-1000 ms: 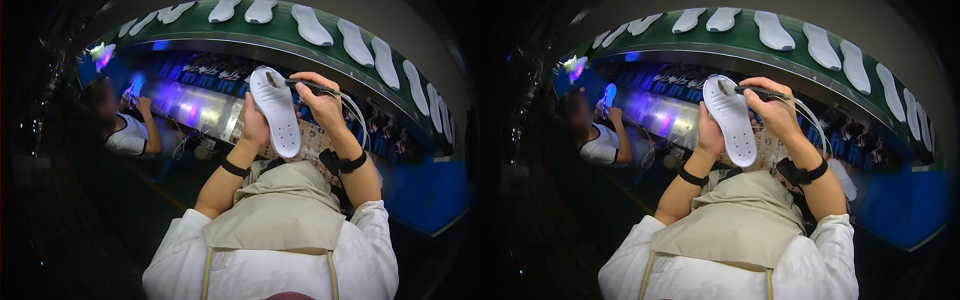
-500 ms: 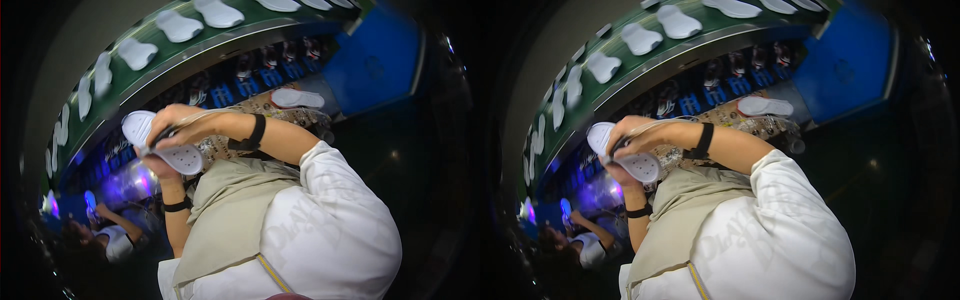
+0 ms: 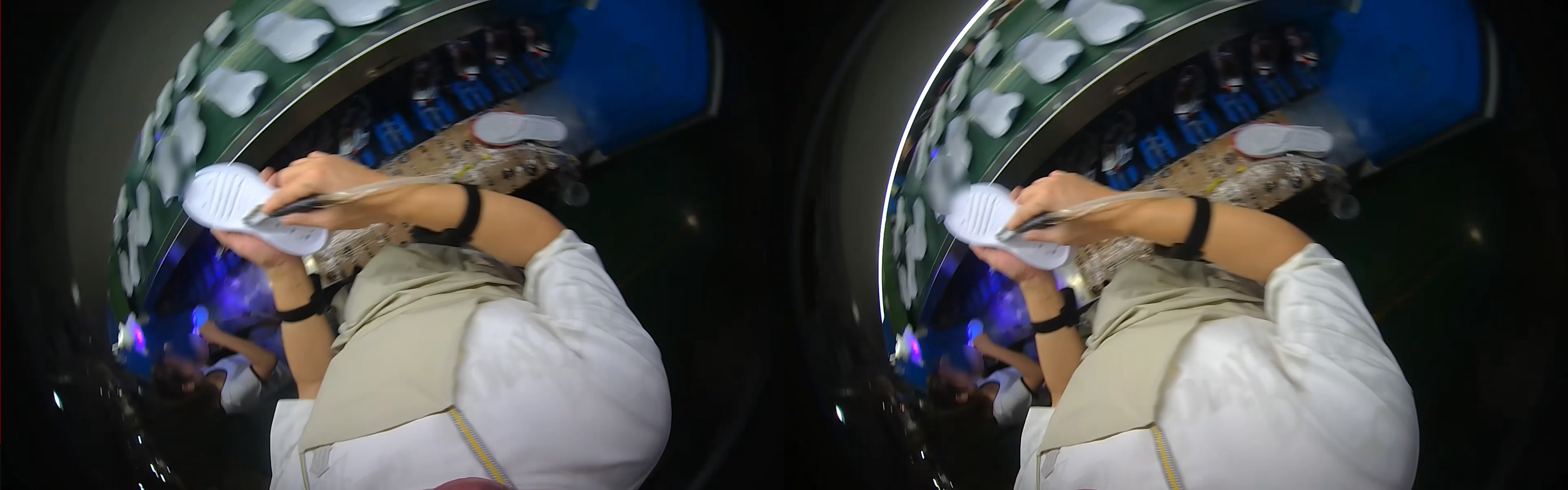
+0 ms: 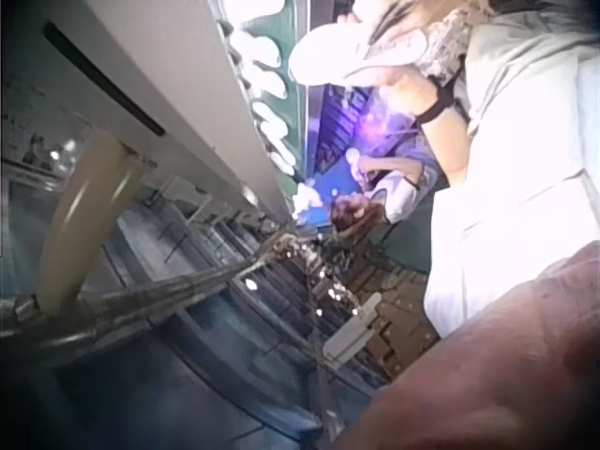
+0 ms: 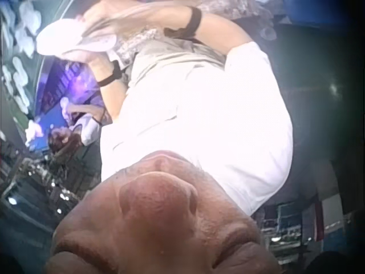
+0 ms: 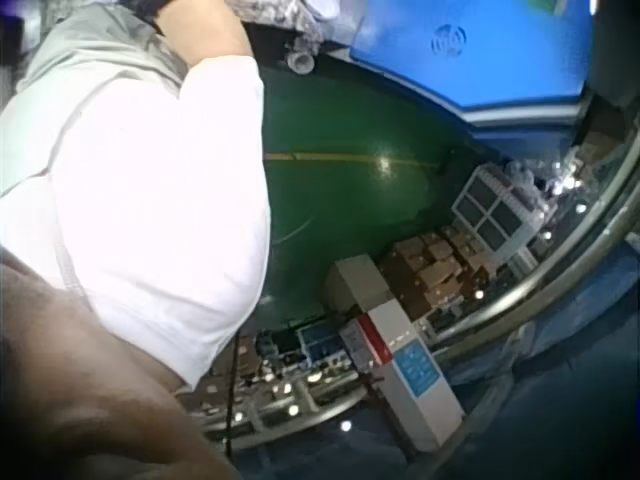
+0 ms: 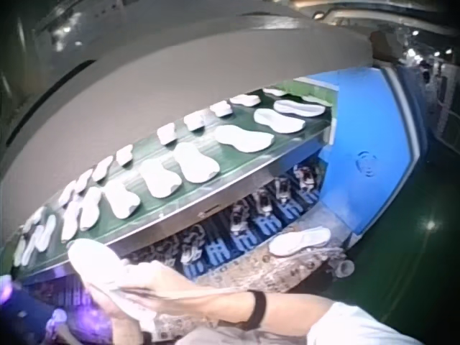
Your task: Using a pen-style applicator to apply adhesive or primer to the surface of white shoe soles in a factory setting.
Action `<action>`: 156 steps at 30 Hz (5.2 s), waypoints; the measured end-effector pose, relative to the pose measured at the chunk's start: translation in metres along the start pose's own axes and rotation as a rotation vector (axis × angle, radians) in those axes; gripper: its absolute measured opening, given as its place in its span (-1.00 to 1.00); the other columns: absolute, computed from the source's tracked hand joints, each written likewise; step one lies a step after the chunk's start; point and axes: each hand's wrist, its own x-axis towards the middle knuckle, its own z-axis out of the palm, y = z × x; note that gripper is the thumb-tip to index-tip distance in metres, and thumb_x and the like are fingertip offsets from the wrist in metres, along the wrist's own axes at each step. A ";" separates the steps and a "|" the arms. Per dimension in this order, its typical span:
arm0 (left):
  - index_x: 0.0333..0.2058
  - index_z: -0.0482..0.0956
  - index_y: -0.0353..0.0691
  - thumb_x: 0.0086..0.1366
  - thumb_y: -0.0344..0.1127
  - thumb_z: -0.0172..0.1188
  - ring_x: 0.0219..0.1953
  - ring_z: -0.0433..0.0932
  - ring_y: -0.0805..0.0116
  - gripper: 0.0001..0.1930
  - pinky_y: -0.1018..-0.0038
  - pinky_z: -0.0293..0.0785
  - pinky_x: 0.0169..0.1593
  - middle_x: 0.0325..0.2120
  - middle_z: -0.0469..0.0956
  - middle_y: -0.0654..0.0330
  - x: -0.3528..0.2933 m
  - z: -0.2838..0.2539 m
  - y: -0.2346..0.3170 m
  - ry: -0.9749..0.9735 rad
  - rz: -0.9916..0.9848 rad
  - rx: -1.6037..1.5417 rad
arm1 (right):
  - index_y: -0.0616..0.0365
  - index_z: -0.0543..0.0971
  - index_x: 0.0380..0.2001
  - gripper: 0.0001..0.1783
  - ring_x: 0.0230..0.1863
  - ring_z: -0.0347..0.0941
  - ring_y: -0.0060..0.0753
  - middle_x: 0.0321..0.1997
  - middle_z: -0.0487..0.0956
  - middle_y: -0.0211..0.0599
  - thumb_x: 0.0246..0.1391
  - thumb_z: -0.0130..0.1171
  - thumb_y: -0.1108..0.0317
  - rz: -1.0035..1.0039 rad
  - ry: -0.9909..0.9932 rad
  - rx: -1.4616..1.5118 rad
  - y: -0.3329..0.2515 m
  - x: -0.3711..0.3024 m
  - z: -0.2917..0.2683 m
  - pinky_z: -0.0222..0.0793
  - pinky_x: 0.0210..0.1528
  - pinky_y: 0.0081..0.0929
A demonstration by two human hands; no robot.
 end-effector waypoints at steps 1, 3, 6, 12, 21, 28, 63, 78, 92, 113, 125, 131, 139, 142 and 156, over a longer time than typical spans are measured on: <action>0.18 0.42 -0.23 0.37 0.46 -0.28 -0.15 0.44 0.08 -0.16 0.14 0.46 0.02 -0.16 0.45 -0.04 0.011 -0.015 0.000 -0.251 -0.103 -0.180 | -0.09 0.74 -0.01 -0.65 -0.06 0.53 -0.23 -0.17 0.65 -0.29 0.12 0.40 0.18 0.013 -0.198 -0.068 -0.017 0.002 -0.009 0.32 0.04 -0.24; 0.09 0.40 -0.25 0.33 0.42 -0.07 -0.20 0.35 0.20 -0.23 0.19 0.43 0.00 -0.24 0.30 0.10 0.014 -0.007 0.005 -0.356 -0.124 -0.343 | -0.08 0.75 -0.03 -0.67 -0.05 0.50 -0.25 -0.20 0.65 -0.35 0.13 0.43 0.19 -0.024 -0.460 0.139 -0.029 0.005 -0.024 0.29 0.04 -0.26; 0.14 0.39 -0.28 0.34 0.52 -0.19 -0.23 0.42 0.16 -0.12 0.19 0.47 -0.08 -0.19 0.41 -0.01 0.003 0.001 0.013 -0.241 -0.074 -0.354 | -0.06 0.77 -0.06 -0.69 -0.15 0.48 -0.25 -0.28 0.63 -0.37 0.09 0.45 0.25 0.094 -0.337 0.195 -0.038 0.011 -0.031 0.30 -0.03 -0.27; 0.11 0.42 -0.29 0.34 0.57 -0.23 -0.24 0.42 0.18 -0.08 0.24 0.46 -0.10 -0.16 0.43 -0.02 0.006 -0.009 0.032 -0.290 -0.045 -0.422 | -0.09 0.75 -0.02 -0.61 -0.20 0.45 -0.28 -0.32 0.60 -0.43 0.02 0.48 0.33 -0.108 -0.596 0.188 -0.049 0.025 -0.030 0.29 -0.06 -0.22; 0.11 0.48 -0.29 0.23 0.70 -0.22 -0.24 0.42 0.14 0.04 0.27 0.38 -0.13 -0.18 0.46 -0.07 0.012 -0.007 0.058 -0.480 -0.118 -0.226 | -0.02 0.75 -0.05 -0.66 -0.28 0.43 -0.29 -0.40 0.54 -0.38 0.06 0.45 0.32 -0.135 -0.755 0.211 -0.050 0.043 -0.035 0.31 -0.18 -0.29; 0.21 0.43 -0.38 0.24 0.72 -0.35 -0.23 0.66 -0.01 0.15 0.17 0.64 -0.17 -0.15 0.62 -0.24 0.028 -0.006 0.072 -0.488 -0.138 0.158 | -0.03 0.75 -0.04 -0.63 -0.32 0.42 -0.28 -0.44 0.51 -0.36 0.03 0.46 0.27 -0.047 -0.837 0.138 -0.049 0.052 -0.034 0.29 -0.17 -0.33; 0.14 0.63 -0.25 0.58 0.26 -0.25 -0.14 0.64 0.37 -0.29 0.45 0.56 -0.02 -0.09 0.69 0.07 0.041 -0.066 0.069 -0.305 -0.440 0.996 | 0.01 0.74 -0.06 -0.62 -0.25 0.43 -0.26 -0.35 0.52 -0.38 -0.02 0.46 0.35 -0.045 -0.742 -0.253 -0.020 0.066 -0.015 0.30 -0.05 -0.31; 0.50 0.08 -0.17 0.30 0.67 -0.51 0.36 0.25 -0.51 0.12 -0.54 0.09 0.30 0.43 0.17 -0.25 -0.075 -0.282 -0.023 0.232 -0.593 -0.322 | 0.18 0.74 -0.19 -0.77 -0.31 0.45 -0.67 -0.37 0.64 -0.46 0.09 0.28 0.36 0.810 -0.386 0.192 0.040 0.004 0.011 0.35 -0.20 -0.61; 0.39 0.28 -0.33 0.36 0.03 -0.17 0.27 0.46 -0.29 -0.27 -0.31 0.38 0.27 0.28 0.41 -0.25 -0.062 -0.172 -0.099 0.018 -0.456 -0.676 | 0.23 0.71 -0.22 -0.77 -0.40 0.46 -0.67 -0.48 0.61 -0.46 0.10 0.27 0.33 0.848 -0.202 0.100 0.058 0.004 0.066 0.39 -0.30 -0.51; 0.28 0.43 -0.17 0.49 0.12 -0.34 0.12 0.61 0.03 -0.35 0.03 0.58 0.19 0.11 0.59 0.06 -0.065 -0.061 -0.036 -0.094 -0.273 -0.690 | 0.06 0.73 -0.10 -0.66 -0.26 0.50 -0.27 -0.33 0.63 -0.36 -0.02 0.43 0.41 -0.097 -0.150 -0.307 0.016 0.038 0.044 0.28 -0.16 -0.31; 0.33 0.39 -0.18 0.52 0.13 -0.35 0.24 0.51 0.09 -0.34 0.12 0.39 0.36 0.22 0.51 0.05 -0.056 -0.065 -0.021 -0.150 -0.075 -0.493 | -0.07 0.75 -0.03 -0.59 -0.19 0.44 -0.25 -0.27 0.65 -0.42 -0.02 0.47 0.38 -0.157 -0.611 0.119 -0.005 0.037 0.037 0.29 0.01 -0.22; 0.36 0.32 -0.19 0.47 0.20 -0.22 0.26 0.47 0.04 -0.29 0.10 0.42 0.34 0.24 0.47 -0.03 -0.050 -0.063 -0.012 -0.067 -0.065 -0.463 | 0.02 0.75 -0.04 -0.62 -0.11 0.47 -0.24 -0.27 0.66 -0.33 0.00 0.44 0.41 -0.075 -0.527 -0.118 -0.012 0.046 0.026 0.32 0.05 -0.22; 0.23 0.44 -0.26 0.43 0.20 -0.18 -0.02 0.64 -0.11 -0.32 -0.07 0.61 0.09 0.01 0.59 -0.15 -0.040 -0.050 0.024 -0.016 -0.071 -0.493 | -0.08 0.74 -0.01 -0.57 0.03 0.52 -0.16 -0.12 0.68 -0.33 -0.02 0.46 0.39 0.015 -0.566 -0.066 -0.022 0.051 0.020 0.33 0.06 -0.25; 0.21 0.46 -0.29 0.41 0.23 -0.18 -0.05 0.59 -0.08 -0.29 -0.01 0.59 -0.04 0.01 0.57 -0.13 -0.035 -0.052 0.035 -0.184 -0.142 -0.565 | -0.06 0.74 0.00 -0.54 -0.14 0.49 -0.20 -0.16 0.67 -0.34 -0.05 0.48 0.40 -0.254 -0.821 0.282 -0.030 0.055 0.021 0.31 -0.01 -0.25; 0.27 0.38 -0.39 0.38 0.27 -0.23 -0.09 0.58 -0.06 -0.18 0.08 0.61 -0.10 -0.01 0.53 -0.24 -0.021 -0.059 0.073 -0.303 -0.114 -0.157 | -0.07 0.76 -0.05 -0.61 -0.19 0.47 -0.25 -0.31 0.59 -0.41 -0.02 0.47 0.38 -0.046 -0.756 0.075 -0.033 0.062 0.019 0.29 -0.04 -0.31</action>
